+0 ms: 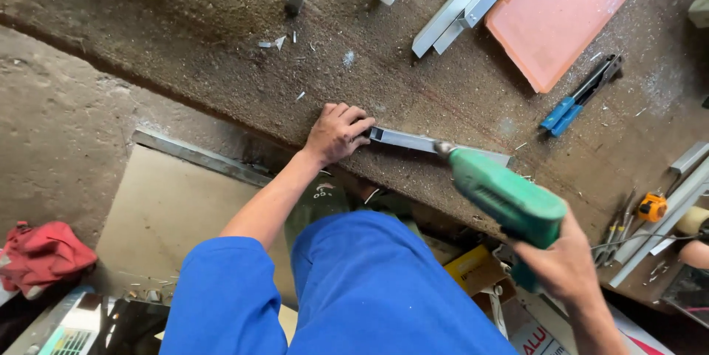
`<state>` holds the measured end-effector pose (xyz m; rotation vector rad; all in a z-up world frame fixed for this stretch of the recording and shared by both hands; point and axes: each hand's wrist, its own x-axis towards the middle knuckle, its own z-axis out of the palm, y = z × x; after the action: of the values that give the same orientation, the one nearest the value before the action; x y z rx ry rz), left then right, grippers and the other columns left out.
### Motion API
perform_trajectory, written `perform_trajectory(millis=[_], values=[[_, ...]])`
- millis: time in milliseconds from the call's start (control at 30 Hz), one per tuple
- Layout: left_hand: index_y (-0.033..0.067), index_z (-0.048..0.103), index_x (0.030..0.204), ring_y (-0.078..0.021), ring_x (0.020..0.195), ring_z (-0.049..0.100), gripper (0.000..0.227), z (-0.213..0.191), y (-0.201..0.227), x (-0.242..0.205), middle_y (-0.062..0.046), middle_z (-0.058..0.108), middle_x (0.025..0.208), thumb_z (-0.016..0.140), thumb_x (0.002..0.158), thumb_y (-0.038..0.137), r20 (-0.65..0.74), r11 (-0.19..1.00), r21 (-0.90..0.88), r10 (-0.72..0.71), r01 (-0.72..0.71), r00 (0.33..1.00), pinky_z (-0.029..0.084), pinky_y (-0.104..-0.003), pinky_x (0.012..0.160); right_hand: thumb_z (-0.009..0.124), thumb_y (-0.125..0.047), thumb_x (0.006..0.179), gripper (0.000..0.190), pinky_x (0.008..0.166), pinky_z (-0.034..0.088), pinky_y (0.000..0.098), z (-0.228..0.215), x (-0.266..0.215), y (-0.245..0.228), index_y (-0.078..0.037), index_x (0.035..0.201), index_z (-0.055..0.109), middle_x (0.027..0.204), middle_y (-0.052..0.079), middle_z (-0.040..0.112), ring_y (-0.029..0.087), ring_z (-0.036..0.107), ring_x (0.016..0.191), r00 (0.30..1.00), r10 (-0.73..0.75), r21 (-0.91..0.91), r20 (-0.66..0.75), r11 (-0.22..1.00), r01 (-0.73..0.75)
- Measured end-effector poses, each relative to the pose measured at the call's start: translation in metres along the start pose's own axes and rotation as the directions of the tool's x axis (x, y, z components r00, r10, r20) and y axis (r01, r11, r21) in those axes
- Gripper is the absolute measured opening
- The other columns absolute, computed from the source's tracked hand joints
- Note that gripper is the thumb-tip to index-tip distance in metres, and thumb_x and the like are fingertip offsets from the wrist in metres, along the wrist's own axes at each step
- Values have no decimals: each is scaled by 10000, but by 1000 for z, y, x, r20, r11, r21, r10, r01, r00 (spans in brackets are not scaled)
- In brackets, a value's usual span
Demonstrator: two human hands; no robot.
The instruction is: The person assembles aluminum frame components on a workbench. They use a power drill to drive screws into aluminum profiles, then use a crimping tool to secure fasteners. The person repeatedly drills and crimps multiple pieces, handling aluminum profiles and fasteners throughout.
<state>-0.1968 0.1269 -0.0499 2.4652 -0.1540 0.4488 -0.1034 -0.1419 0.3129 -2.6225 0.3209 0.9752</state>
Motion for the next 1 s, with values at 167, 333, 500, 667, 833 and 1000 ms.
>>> perform_trajectory(millis=[167,333,500,667,833,1000], values=[[272,759,1089,-190,861,569,423,0,1,2,82,706,1085,922,739,445,-20,997,65,35,-34,999,351,-343,764,741,-60,667,906,1094,508,406,32,6,12,-120,1517,434,1401,139,643,279,639,1252,948,-290,-49,131,953,299],[258,768,1028,-195,839,554,360,7,7,-6,96,700,1051,932,742,404,-61,998,51,26,-23,998,353,-352,759,751,-105,648,904,937,545,351,58,17,34,-185,1498,452,1427,24,648,260,733,1080,885,-439,-214,154,860,464],[266,676,1204,-149,977,591,662,16,5,-12,71,608,1127,885,642,546,-14,995,19,-103,103,995,440,-329,896,808,-44,611,923,973,503,539,71,10,23,-244,1476,555,1244,194,730,426,676,1159,929,-364,-71,71,927,369],[228,661,1170,-170,955,604,623,12,-2,-13,37,593,1061,887,664,514,-8,994,-71,-89,88,996,439,-333,901,802,-47,614,917,964,509,536,74,16,16,-242,1476,557,1245,179,732,426,678,1142,911,-407,-85,68,907,412],[251,706,1012,-135,911,585,436,18,-4,-13,67,610,962,868,693,501,-48,998,-39,-51,49,998,419,-321,887,793,-34,591,918,934,511,554,74,19,15,-206,1463,566,1267,177,724,445,681,1122,878,-474,-83,61,875,478],[315,711,946,-103,890,564,271,14,-1,-9,113,615,912,833,752,461,-83,999,-13,-53,52,995,414,-305,878,780,-47,607,898,927,509,556,73,19,11,-209,1463,563,1303,142,711,430,671,1142,883,-465,-85,68,879,470]])
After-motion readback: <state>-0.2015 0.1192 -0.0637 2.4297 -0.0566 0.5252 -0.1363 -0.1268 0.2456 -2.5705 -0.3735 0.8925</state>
